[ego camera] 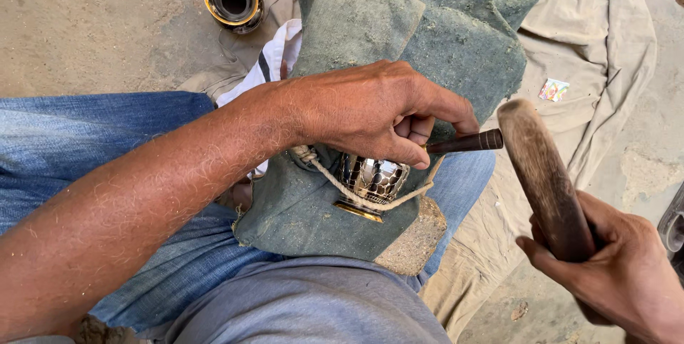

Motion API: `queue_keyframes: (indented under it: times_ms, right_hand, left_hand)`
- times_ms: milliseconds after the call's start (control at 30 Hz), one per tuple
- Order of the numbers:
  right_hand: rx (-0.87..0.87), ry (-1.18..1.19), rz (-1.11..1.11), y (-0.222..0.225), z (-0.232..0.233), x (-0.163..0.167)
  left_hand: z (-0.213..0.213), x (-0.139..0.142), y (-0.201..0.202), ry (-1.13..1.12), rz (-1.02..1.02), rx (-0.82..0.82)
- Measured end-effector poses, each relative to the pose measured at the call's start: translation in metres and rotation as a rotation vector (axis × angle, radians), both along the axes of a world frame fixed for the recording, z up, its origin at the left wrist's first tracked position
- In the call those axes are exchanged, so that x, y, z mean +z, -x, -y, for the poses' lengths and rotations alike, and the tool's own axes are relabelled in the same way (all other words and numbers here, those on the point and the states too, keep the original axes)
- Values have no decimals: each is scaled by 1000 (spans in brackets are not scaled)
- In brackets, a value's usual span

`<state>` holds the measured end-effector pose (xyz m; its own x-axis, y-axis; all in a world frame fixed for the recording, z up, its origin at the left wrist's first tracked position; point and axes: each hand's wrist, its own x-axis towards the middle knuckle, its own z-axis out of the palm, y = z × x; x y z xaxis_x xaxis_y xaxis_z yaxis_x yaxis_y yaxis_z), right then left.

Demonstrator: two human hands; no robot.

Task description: The person sits on the ground and uses a hammer and chisel to engrave a pattern onto a small metal pot. They repeatedly strike the chisel to create indentations, occasionally rotating the pot to access different areas.

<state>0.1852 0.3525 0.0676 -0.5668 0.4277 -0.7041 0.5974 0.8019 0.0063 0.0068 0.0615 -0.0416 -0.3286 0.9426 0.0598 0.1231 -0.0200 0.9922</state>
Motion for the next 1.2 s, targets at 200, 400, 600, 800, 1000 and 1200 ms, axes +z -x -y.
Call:
queue_keyframes:
  times_ms: [200, 400, 600, 800, 1000, 1200]
  right_hand:
    - [-13, 113, -117, -7, -1, -4]
    - [-286, 474, -543, -4, -2, -6]
    - [-340, 400, -664, 22, -27, -7]
    - [462, 82, -309, 61, -62, -30]
    - [606, 182, -505, 88, -53, -39]
    - [668, 252, -474, 113, -38, -41]
  left_hand:
    - [2, 3, 1, -1, -6, 20]
    - [17, 21, -37, -12, 19, 518]
    - [27, 20, -73, 151, 100, 727]
    - [20, 23, -71, 197, 40, 700]
    - [15, 28, -69, 220, 51, 638]
    - [12, 32, -81, 236, -22, 760]
